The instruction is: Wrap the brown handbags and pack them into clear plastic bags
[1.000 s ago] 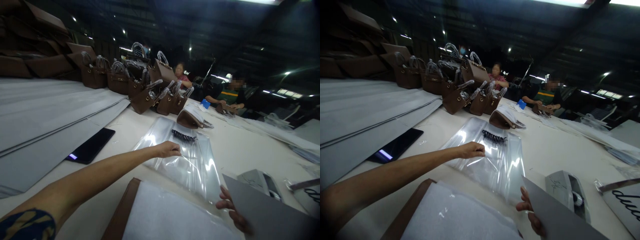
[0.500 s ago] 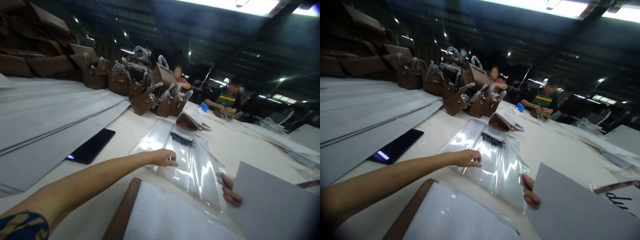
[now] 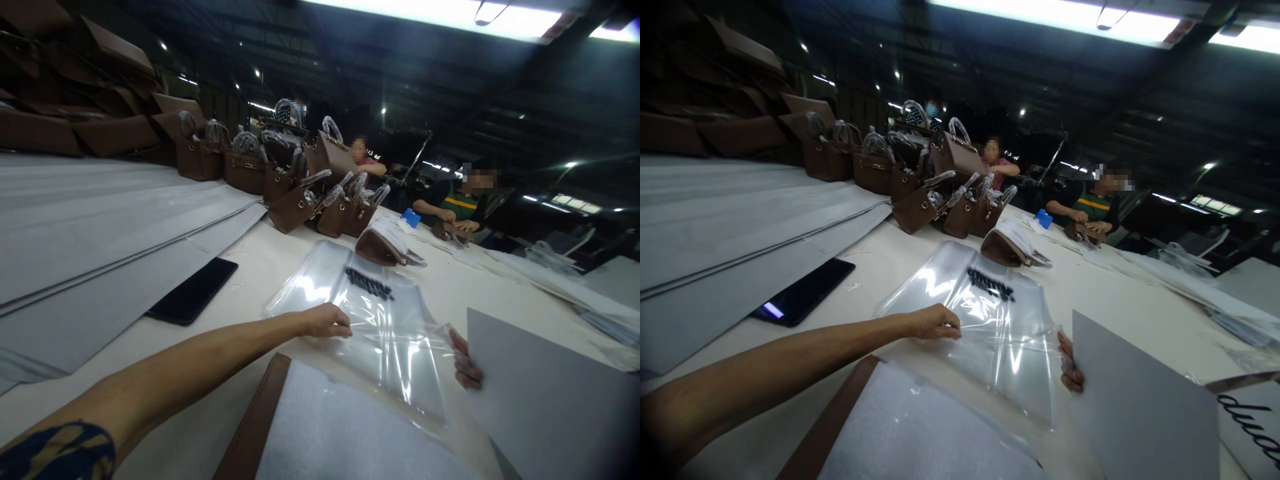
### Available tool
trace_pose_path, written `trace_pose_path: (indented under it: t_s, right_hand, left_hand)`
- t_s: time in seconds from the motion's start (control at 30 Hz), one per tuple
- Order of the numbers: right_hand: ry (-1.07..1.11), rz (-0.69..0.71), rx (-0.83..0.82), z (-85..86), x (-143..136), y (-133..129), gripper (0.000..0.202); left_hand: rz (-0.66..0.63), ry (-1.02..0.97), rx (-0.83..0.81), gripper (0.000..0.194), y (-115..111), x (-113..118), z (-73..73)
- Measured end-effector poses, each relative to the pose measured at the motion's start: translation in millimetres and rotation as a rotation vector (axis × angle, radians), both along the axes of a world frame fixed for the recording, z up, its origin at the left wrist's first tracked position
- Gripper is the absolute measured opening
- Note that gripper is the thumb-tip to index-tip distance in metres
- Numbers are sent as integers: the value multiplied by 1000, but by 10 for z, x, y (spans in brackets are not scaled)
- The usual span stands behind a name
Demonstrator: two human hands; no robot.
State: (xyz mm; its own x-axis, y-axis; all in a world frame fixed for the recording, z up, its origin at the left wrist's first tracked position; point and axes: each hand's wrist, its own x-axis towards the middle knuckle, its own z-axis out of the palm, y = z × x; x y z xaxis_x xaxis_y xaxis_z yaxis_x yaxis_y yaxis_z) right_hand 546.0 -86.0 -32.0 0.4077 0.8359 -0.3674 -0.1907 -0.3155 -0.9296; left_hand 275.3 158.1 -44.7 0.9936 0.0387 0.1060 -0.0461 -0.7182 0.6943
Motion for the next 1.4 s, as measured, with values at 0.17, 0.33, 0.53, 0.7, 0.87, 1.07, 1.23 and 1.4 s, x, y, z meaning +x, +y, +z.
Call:
trace_pose_path:
  t_s: [0.17, 0.33, 0.53, 0.7, 0.87, 1.07, 1.23, 1.4]
  right_hand:
    - [72, -54, -53, -59, -49, -65, 35]
    - [88, -110, -97, -49, 5, -222, 25]
    - [11, -296, 141, 115, 82, -669, 23]
    - [207, -49, 100, 370, -395, -585, 32]
    - [349, 221, 133, 567, -984, -131, 39]
    - [342, 322, 135, 398, -1023, 229, 44]
    - [397, 205, 83, -131, -808, -59, 51]
    - [341, 191, 38, -86, -842, -363, 45]
  left_hand:
    - [78, 24, -102, 31, 59, 84, -22]
    - [64, 83, -130, 22, 54, 122, 13]
    - [77, 79, -137, 17, -24, 173, -13]
    - [179, 16, -215, 19, -4, 195, -23]
    - [200, -3, -250, 32, -18, 227, 30]
    - [167, 65, -187, 19, -84, 236, 116]
    - [144, 93, -143, 18, -90, 222, 131]
    - [222, 54, -96, 18, -60, 248, 116]
